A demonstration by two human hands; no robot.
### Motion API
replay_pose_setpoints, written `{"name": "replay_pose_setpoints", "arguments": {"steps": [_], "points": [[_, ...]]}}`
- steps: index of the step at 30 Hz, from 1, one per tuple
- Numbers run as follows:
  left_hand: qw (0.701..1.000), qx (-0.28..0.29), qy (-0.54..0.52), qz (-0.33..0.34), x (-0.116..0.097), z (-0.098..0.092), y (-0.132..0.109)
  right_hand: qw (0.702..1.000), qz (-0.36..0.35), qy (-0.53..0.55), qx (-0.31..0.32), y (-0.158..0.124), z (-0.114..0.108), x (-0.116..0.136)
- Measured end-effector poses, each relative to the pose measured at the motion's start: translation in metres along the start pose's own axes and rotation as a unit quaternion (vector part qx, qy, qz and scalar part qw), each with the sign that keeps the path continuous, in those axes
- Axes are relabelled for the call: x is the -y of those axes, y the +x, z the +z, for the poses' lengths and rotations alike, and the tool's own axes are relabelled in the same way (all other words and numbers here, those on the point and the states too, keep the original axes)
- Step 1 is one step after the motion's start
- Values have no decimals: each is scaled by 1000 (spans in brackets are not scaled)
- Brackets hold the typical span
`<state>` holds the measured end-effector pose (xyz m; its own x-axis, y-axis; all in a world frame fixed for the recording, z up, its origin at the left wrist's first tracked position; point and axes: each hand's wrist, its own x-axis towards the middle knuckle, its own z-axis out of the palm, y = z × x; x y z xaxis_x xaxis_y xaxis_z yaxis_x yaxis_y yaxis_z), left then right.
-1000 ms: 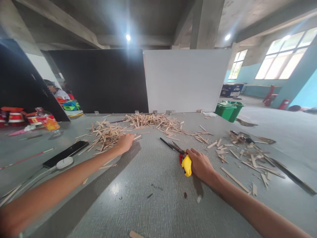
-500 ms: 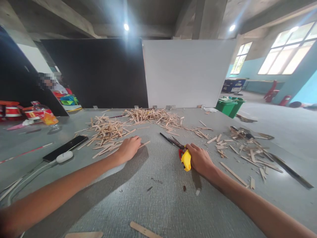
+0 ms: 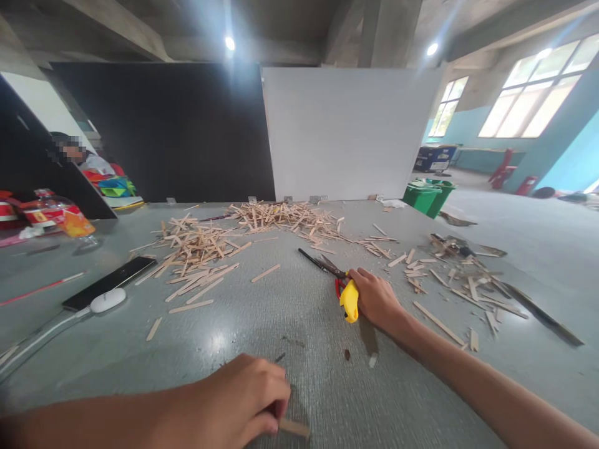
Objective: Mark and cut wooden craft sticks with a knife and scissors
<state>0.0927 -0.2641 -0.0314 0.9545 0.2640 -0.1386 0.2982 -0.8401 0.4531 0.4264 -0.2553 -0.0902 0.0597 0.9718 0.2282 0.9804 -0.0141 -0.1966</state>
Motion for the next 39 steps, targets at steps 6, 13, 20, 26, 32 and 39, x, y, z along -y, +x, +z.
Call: {"name": "replay_pose_setpoints", "arguments": {"steps": [6,13,20,26,32,39], "points": [[976,-149,159,10,36,14,26,1000,-3,23,-18,0,-1,2],[945,-201,256,24,45,18,33,993,-25,107,-45,-4,-10,2],[918,-223,326,28,36,34,26,973,-2,205,-101,-3,-33,14],[928,-236,289,-3,15,44,16,942,16,336,-17,-28,-23,63],[944,-245,218,29,15,38,14,852,87,506,103,-45,-7,93],[955,-224,195,14,22,43,10,845,100,515,99,-54,1,99]]}}
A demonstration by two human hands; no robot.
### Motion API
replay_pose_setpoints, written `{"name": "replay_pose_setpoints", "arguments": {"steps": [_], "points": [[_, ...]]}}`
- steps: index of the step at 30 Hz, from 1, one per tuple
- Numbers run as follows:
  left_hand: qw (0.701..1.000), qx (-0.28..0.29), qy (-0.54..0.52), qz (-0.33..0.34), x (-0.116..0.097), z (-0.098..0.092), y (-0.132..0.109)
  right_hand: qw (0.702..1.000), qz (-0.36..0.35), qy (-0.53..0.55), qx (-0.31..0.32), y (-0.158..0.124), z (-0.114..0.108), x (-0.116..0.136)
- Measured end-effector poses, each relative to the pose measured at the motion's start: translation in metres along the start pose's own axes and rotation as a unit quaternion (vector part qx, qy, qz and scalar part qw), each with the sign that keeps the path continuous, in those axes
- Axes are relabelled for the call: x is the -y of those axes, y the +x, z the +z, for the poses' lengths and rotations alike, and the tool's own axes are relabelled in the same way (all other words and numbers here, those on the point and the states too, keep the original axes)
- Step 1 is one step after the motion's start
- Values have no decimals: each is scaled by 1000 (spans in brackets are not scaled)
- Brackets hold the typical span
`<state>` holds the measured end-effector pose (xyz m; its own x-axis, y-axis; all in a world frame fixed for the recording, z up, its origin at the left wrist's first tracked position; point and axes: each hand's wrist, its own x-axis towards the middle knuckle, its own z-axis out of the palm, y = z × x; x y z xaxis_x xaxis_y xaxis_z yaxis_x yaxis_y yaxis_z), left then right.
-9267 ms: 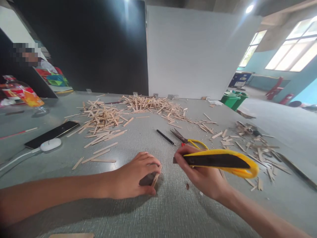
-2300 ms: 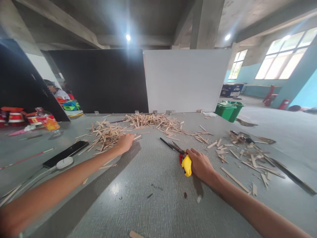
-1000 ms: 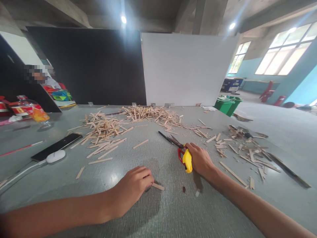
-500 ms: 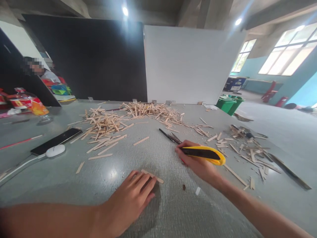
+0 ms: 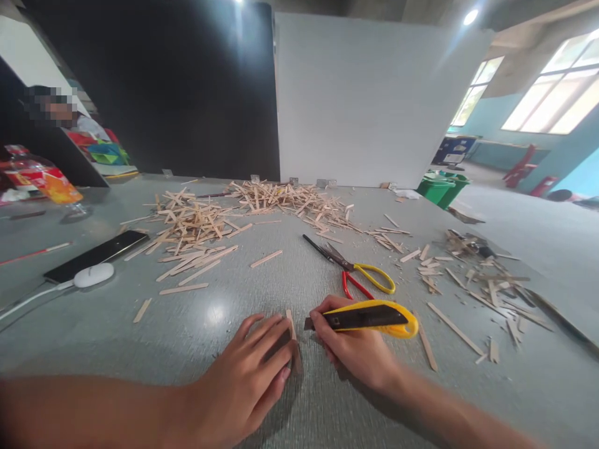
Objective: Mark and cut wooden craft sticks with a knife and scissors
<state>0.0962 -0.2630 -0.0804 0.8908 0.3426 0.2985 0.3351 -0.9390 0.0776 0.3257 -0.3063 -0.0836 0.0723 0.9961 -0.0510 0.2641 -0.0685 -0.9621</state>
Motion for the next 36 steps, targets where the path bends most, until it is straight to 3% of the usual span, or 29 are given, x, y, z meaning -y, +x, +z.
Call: {"name": "replay_pose_setpoints", "arguments": {"steps": [9,13,18,24,36], "points": [[1000,-2,-22,5,7,-1,8,984,-90,-150,-29,-3,-2,1],[999,22,32,-8,24,-2,19,986,-91,-138,-31,-1,-5,1],[999,38,9,-16,39,1,26,983,-97,-154,-39,0,-5,2],[997,33,-61,-30,38,0,25,980,-101,-168,-41,-1,-4,4],[992,54,-95,-58,35,1,15,984,-93,-150,-34,0,-4,1]]}}
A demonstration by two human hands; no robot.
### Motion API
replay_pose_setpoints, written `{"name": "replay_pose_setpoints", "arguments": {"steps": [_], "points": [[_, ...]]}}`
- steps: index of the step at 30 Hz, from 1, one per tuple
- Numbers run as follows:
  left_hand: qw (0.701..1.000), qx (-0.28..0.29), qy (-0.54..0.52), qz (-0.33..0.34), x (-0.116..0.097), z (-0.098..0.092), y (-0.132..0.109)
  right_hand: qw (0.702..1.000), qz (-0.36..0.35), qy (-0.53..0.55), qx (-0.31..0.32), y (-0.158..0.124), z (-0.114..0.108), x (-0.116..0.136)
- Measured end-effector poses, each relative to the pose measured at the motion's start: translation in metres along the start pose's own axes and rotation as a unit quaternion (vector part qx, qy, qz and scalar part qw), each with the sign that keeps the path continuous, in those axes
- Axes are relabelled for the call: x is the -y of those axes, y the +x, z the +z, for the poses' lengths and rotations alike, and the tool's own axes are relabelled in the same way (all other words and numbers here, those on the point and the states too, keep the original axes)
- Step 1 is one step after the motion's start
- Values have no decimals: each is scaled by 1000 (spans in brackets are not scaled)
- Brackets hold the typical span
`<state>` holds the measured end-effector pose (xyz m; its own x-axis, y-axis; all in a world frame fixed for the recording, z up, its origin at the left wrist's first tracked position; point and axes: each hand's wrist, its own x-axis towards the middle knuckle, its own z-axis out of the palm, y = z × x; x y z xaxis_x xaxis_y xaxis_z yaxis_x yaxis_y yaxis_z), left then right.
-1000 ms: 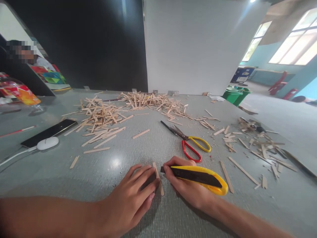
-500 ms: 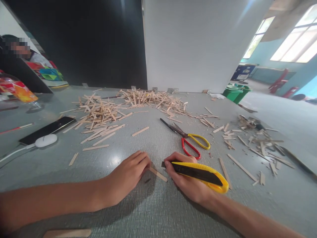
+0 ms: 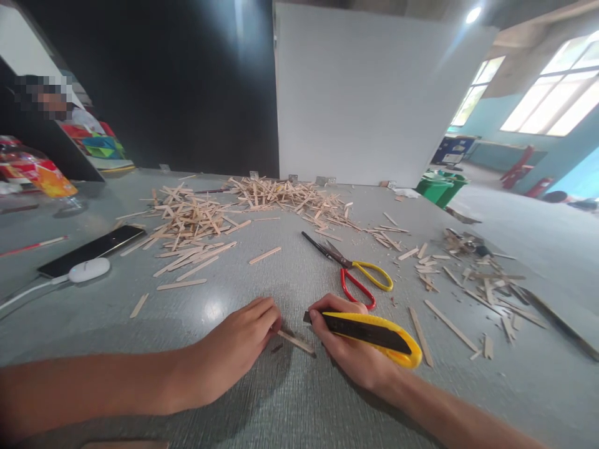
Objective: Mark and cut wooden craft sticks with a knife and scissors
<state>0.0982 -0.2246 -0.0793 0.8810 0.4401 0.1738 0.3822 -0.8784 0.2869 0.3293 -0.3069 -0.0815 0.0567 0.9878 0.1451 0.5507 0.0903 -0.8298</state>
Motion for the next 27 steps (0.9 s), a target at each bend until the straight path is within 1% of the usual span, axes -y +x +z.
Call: {"name": "replay_pose_setpoints", "arguments": {"steps": [2,7,11,13,16,19,21,24,27], "points": [[1000,4,24,8,-7,0,-1,1000,4,5,3,0,0,0],[995,-14,95,31,-34,1,-10,1000,-3,0,-1,-1,0,1],[994,-11,101,46,-47,2,-19,1000,-14,1,-2,-2,-1,2],[994,-1,97,58,-47,1,-21,1000,-11,5,7,-3,-1,2],[994,-7,91,66,-43,-1,-19,1000,-16,-6,21,-3,-2,2],[995,-7,68,77,-38,-2,-16,999,-29,-30,12,-3,-2,2],[995,1,52,84,-36,-3,-14,999,-24,-32,14,-2,-2,2],[996,6,35,78,-35,-4,-12,999,-17,-31,31,-3,-2,5],[997,9,33,72,-33,-2,-12,998,-34,-50,24,-3,-3,7]]}}
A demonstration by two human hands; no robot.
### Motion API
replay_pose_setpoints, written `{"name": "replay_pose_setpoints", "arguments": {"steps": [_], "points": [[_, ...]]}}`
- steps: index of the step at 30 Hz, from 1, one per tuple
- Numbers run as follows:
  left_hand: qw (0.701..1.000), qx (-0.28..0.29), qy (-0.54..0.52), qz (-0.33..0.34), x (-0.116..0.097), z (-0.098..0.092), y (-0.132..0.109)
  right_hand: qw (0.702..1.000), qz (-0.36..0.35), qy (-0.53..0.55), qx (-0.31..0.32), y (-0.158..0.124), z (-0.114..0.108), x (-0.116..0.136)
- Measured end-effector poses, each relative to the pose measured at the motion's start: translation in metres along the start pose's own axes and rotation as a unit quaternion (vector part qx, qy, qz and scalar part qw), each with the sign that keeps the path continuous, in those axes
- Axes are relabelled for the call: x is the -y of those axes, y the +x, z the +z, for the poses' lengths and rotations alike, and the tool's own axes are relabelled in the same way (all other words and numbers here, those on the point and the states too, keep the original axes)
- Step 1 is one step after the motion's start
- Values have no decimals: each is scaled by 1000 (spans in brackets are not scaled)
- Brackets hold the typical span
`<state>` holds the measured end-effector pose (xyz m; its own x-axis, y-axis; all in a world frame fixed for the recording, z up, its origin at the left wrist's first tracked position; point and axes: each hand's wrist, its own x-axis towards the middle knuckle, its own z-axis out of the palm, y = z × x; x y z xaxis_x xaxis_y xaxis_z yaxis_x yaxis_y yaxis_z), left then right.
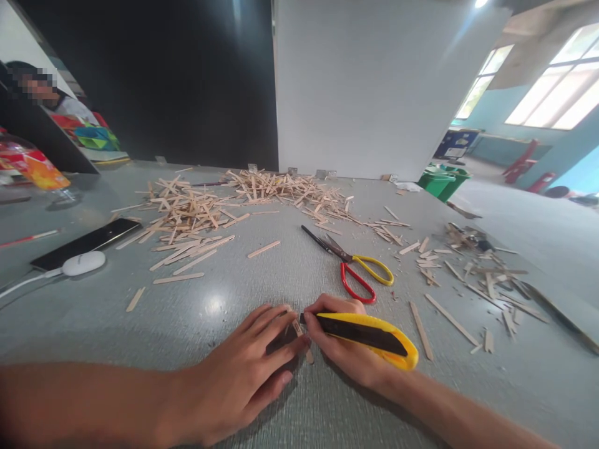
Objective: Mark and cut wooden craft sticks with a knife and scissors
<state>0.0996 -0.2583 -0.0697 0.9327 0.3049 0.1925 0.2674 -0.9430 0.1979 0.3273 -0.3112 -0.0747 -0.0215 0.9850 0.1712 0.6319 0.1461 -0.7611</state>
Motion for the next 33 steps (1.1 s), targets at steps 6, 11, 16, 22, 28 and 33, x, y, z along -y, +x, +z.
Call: {"name": "replay_pose_setpoints", "arguments": {"steps": [6,11,16,22,28,33], "points": [[999,-4,14,28,2,7,-3,1000,9,18,10,2,2,-2],[999,4,19,40,3,4,-1,999,9,28,19,3,2,-2],[998,-46,-15,35,5,7,-2,1000,0,15,21,2,-1,1],[991,-91,-94,8,13,13,0,999,-1,31,13,1,0,2],[985,-84,-72,-132,15,11,5,999,15,34,28,2,0,4],[987,-27,-112,-110,16,7,7,1000,3,11,23,2,-1,3]]}}
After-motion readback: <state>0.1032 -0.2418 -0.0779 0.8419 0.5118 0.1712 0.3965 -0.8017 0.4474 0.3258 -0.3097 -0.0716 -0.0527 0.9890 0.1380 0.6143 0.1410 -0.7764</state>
